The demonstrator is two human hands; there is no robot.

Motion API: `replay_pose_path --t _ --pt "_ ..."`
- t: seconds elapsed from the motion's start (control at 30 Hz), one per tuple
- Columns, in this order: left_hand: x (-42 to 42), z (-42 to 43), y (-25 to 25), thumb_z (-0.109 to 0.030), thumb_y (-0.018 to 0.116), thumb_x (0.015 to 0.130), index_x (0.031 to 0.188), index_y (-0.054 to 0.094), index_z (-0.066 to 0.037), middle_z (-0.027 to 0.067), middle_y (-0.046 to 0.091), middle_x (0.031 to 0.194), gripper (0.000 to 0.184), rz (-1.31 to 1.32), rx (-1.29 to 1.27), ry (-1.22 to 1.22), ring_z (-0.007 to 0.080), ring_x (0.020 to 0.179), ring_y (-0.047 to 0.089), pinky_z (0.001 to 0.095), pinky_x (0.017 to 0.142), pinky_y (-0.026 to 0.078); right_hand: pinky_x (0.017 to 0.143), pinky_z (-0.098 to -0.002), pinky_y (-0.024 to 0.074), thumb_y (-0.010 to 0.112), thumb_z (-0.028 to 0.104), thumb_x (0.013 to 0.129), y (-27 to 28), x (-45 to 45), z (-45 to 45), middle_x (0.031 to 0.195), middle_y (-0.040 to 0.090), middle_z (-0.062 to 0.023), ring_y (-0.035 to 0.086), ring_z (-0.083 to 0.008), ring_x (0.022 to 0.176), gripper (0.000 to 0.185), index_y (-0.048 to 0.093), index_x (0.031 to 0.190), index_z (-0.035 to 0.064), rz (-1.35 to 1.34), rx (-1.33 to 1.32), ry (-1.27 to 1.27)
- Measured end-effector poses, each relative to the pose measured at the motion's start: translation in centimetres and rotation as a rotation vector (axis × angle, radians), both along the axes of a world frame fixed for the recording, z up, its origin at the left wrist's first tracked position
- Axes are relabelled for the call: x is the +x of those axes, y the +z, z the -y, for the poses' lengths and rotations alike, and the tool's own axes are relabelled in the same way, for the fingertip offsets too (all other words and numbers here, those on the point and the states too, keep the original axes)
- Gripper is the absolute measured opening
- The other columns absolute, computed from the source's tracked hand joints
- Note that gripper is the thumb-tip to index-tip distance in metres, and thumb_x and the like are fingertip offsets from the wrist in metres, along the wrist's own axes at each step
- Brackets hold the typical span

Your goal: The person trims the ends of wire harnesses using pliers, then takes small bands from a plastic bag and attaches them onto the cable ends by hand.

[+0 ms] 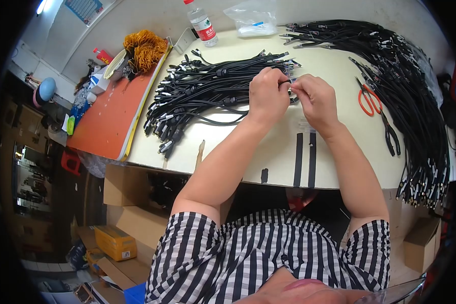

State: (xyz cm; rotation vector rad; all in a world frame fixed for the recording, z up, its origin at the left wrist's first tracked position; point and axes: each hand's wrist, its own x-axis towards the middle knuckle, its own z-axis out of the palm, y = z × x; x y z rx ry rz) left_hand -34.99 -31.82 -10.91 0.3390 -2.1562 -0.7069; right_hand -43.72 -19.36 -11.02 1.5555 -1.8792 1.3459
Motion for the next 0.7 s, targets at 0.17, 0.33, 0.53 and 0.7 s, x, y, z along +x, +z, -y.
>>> replay_pose_path --t 0.17,0.33,0.53,0.7 --pt "0.2 -0.7 -0.4 -0.002 0.069 0.071 0.076 0.066 0.0 0.0156 0.063 0.078 0.006 0.102 -0.054 -0.058 0.034 0.073 0.063 0.0416 0.068 0.05 0.065 -0.0356 0.0463 0.066 -0.005 0.077 0.6 -0.6 -0.5 0.079 0.063 -0.0093 0.058 -0.0279 0.072 0.009 0.061 0.082 0.0007 -0.042 0.012 -0.03" --pt "0.3 0.0 0.4 -0.004 0.07 0.071 0.078 0.07 0.0 0.0174 0.067 0.078 0.008 0.164 0.202 -0.059 0.0328 0.074 0.065 0.0392 0.071 0.051 0.066 -0.0354 0.0462 0.065 -0.005 0.077 0.6 -0.1 -0.3 0.079 0.063 -0.0088 0.058 -0.0273 0.074 0.009 0.061 0.082 0.0009 -0.097 0.044 0.036" --pt "0.5 0.0 0.7 -0.008 0.072 0.075 0.084 0.072 0.001 0.014 0.068 0.071 0.013 0.266 0.156 -0.125 0.0201 0.062 0.064 0.0313 0.061 0.05 0.068 -0.0355 0.0466 0.065 -0.006 0.076 0.8 -0.6 -0.6 0.081 0.063 -0.0094 0.058 -0.0284 0.076 0.011 0.06 0.083 0.0005 -0.049 0.049 0.021" --pt "0.9 0.3 1.6 -0.009 0.072 0.074 0.084 0.072 0.001 0.0142 0.068 0.072 0.014 0.34 0.203 -0.132 0.0208 0.063 0.063 0.0325 0.063 0.05 0.069 -0.0337 0.0469 0.064 -0.007 0.077 1.2 -0.1 -0.4 0.082 0.062 -0.011 0.059 -0.0277 0.078 0.011 0.059 0.083 -0.0002 -0.164 0.041 0.051"
